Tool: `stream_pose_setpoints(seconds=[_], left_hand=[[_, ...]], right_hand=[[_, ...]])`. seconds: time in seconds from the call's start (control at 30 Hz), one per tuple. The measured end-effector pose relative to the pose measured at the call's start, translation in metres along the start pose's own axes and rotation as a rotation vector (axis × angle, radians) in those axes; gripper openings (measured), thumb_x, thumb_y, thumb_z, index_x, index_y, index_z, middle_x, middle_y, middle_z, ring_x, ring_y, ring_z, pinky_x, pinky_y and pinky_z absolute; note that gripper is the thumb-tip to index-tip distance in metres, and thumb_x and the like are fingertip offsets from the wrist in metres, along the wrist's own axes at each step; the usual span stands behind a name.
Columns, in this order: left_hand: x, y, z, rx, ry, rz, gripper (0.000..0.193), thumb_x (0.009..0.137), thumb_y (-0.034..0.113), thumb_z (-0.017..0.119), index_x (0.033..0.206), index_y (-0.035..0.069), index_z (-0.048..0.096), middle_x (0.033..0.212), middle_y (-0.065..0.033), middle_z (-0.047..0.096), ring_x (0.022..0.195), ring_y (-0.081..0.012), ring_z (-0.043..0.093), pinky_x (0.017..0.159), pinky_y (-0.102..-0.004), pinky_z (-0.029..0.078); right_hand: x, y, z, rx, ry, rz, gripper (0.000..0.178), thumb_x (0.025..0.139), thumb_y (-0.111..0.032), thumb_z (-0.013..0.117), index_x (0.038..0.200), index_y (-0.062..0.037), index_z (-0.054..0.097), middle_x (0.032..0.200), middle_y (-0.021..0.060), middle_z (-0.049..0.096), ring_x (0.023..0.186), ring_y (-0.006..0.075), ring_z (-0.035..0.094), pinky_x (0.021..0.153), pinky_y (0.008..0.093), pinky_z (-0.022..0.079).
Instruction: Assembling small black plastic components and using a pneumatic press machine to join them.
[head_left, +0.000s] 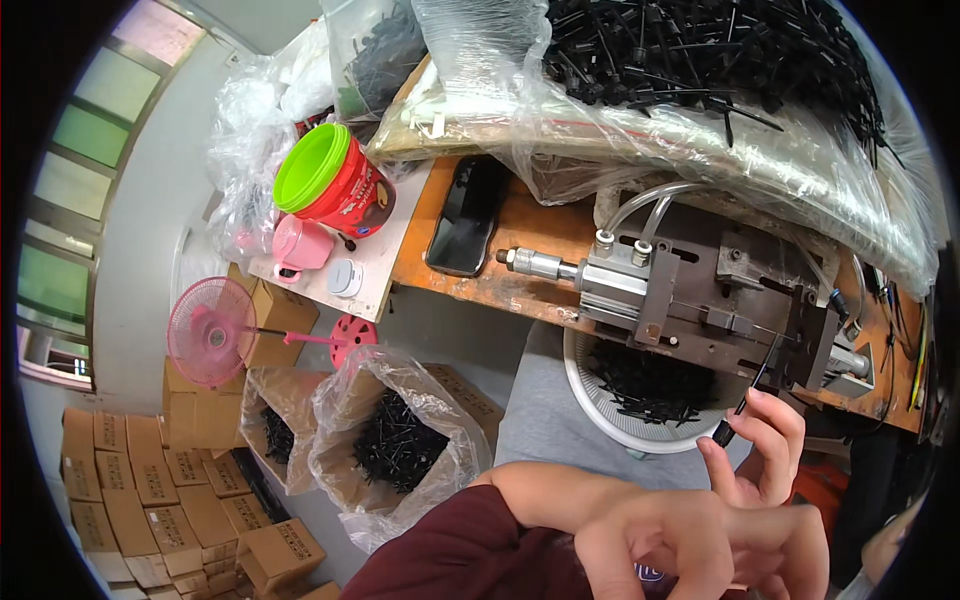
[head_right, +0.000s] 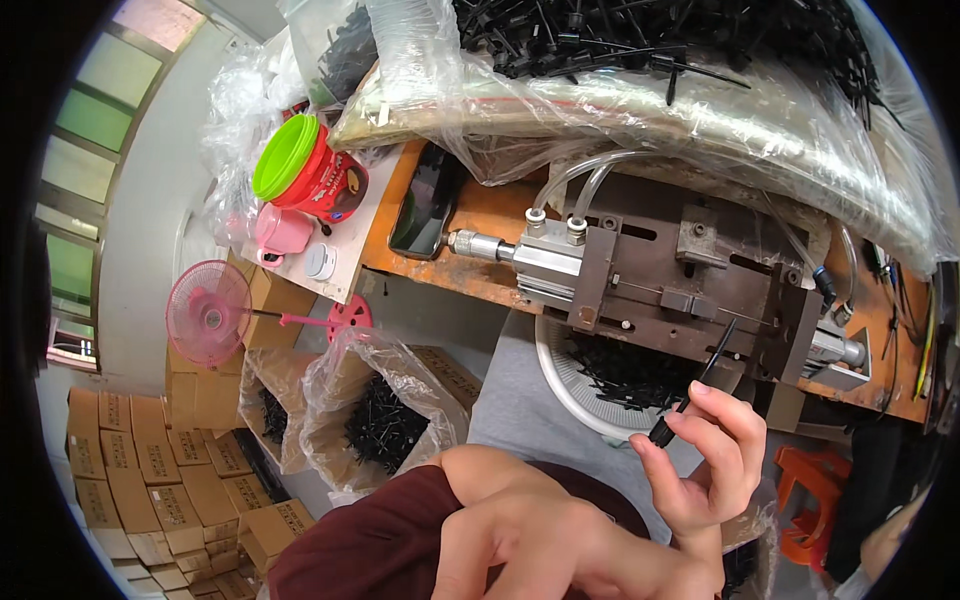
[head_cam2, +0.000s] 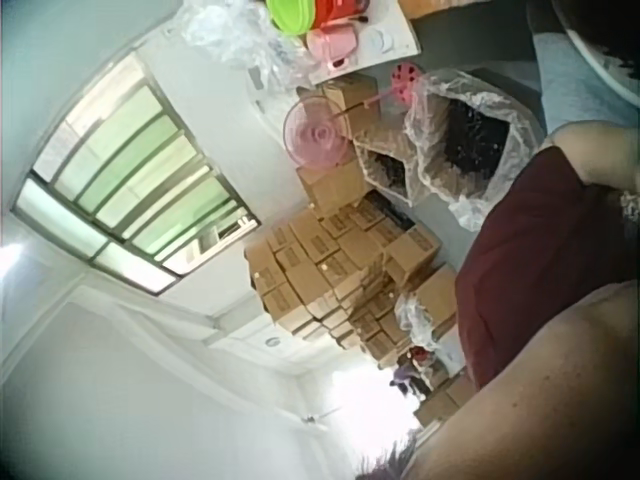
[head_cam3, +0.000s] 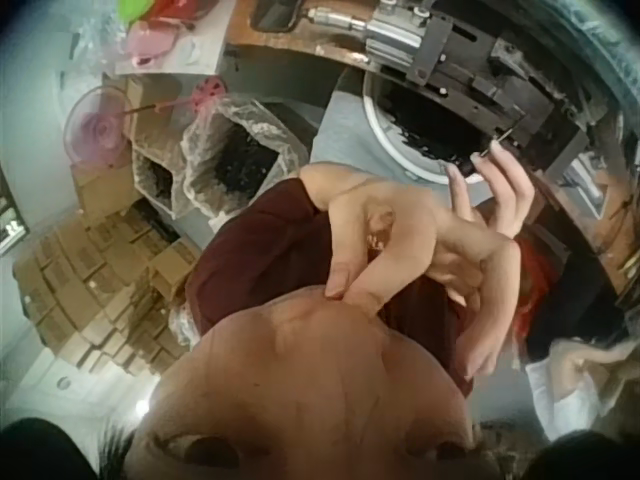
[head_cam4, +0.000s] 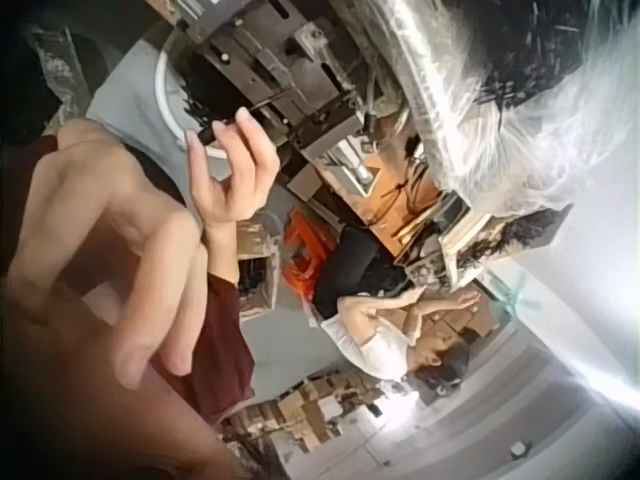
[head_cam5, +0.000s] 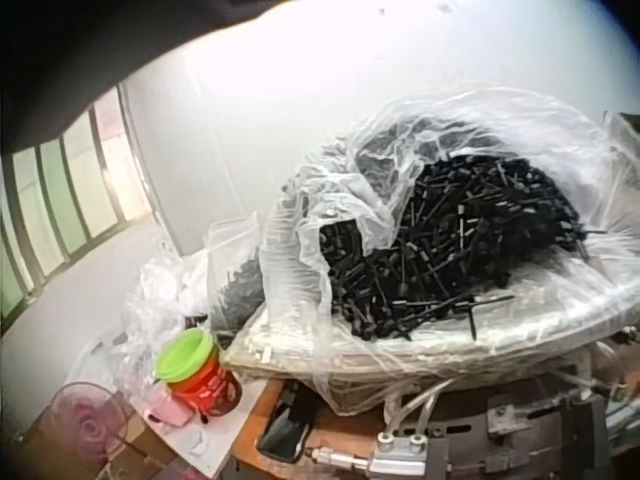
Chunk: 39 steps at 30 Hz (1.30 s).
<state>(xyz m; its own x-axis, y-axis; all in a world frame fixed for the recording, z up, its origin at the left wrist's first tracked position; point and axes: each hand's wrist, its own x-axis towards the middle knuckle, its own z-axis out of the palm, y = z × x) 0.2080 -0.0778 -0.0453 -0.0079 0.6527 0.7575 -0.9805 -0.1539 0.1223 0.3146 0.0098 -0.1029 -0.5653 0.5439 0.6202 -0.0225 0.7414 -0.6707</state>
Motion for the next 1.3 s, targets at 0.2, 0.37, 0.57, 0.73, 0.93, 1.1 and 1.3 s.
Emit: stream_pose_setpoints(seconds=[0.2, 0.37, 0.57, 0.73, 0.93, 1.1, 1.3], left_hand=[[-0.015, 0.014, 0.004, 0.654, 0.13, -0.086, 0.04, 0.095, 0.021, 0.061, 0.132, 0.004, 0.059, 0.138, -0.0257, 0.047, 0.126, -0.036, 0.049, 0.103, -0.0412, 0.043], [-0.003, 0.025, -0.001, 1.431, 0.164, 0.06, 0.061, 0.091, 0.019, 0.062, 0.147, 0.004, 0.043, 0.138, -0.014, 0.049, 0.118, -0.029, 0.052, 0.101, -0.0395, 0.044], [0.002, 0.025, -0.009, 2.406, 0.107, 0.873, 0.061, 0.091, 0.021, 0.064, 0.146, 0.018, 0.038, 0.144, -0.0074, 0.038, 0.124, -0.0251, 0.043, 0.102, -0.0372, 0.043], [0.014, 0.021, -0.018, 2.692, 0.284, 1.249, 0.064, 0.09, 0.024, 0.065, 0.145, 0.029, 0.034, 0.149, -0.0019, 0.029, 0.128, -0.0218, 0.036, 0.103, -0.0353, 0.042], [0.029, 0.011, -0.031, 2.748, 0.562, 1.404, 0.068, 0.09, 0.026, 0.067, 0.144, 0.042, 0.029, 0.155, 0.0047, 0.019, 0.134, -0.0178, 0.027, 0.105, -0.033, 0.04], [0.01, 0.023, -0.036, 2.84, 0.389, 1.302, 0.072, 0.085, 0.026, 0.074, 0.137, 0.051, 0.032, 0.154, 0.0059, 0.018, 0.129, -0.0167, 0.03, 0.106, -0.0354, 0.039], [-0.011, 0.073, -0.002, 2.537, 0.168, 0.02, 0.034, 0.075, 0.013, 0.088, 0.101, 0.02, 0.065, 0.091, 0.0023, 0.069, 0.08, -0.0158, 0.061, 0.076, -0.0358, 0.046]], right_hand=[[0.002, 0.0, 0.002, -0.018, -0.003, -0.032, 0.043, 0.062, -0.002, 0.09, 0.098, -0.001, 0.067, 0.117, 0.0192, 0.063, 0.076, 0.0203, 0.06, 0.067, 0.0306, 0.052], [-0.004, -0.011, 0.006, -0.024, 0.033, 0.133, 0.042, 0.064, -0.006, 0.09, 0.097, -0.0017, 0.067, 0.117, 0.0177, 0.063, 0.076, 0.022, 0.059, 0.067, 0.0316, 0.051], [0.001, -0.007, 0.007, -0.069, -0.014, -0.011, 0.04, 0.066, -0.012, 0.092, 0.096, -0.0018, 0.067, 0.117, 0.0166, 0.064, 0.075, 0.0212, 0.059, 0.066, 0.0308, 0.05], [0.004, -0.007, 0.005, -0.074, -0.021, -0.036, 0.04, 0.066, -0.01, 0.091, 0.096, -0.0011, 0.067, 0.116, 0.0168, 0.065, 0.077, 0.0216, 0.061, 0.065, 0.0303, 0.051], [0.002, -0.005, 0.007, -0.027, -0.019, -0.036, 0.039, 0.066, -0.005, 0.09, 0.097, 0.0002, 0.068, 0.117, 0.0178, 0.064, 0.075, 0.0209, 0.061, 0.063, 0.0295, 0.052], [0.002, -0.004, 0.005, -0.032, -0.026, -0.036, 0.04, 0.064, -0.003, 0.091, 0.097, 0.0006, 0.068, 0.118, 0.0179, 0.063, 0.074, 0.02, 0.062, 0.062, 0.0297, 0.052], [0.006, 0.002, 0.005, -0.095, 0.001, 0.032, 0.036, 0.064, -0.001, 0.09, 0.095, 0.0006, 0.072, 0.119, 0.018, 0.063, 0.084, 0.0223, 0.068, 0.072, 0.0311, 0.058]])
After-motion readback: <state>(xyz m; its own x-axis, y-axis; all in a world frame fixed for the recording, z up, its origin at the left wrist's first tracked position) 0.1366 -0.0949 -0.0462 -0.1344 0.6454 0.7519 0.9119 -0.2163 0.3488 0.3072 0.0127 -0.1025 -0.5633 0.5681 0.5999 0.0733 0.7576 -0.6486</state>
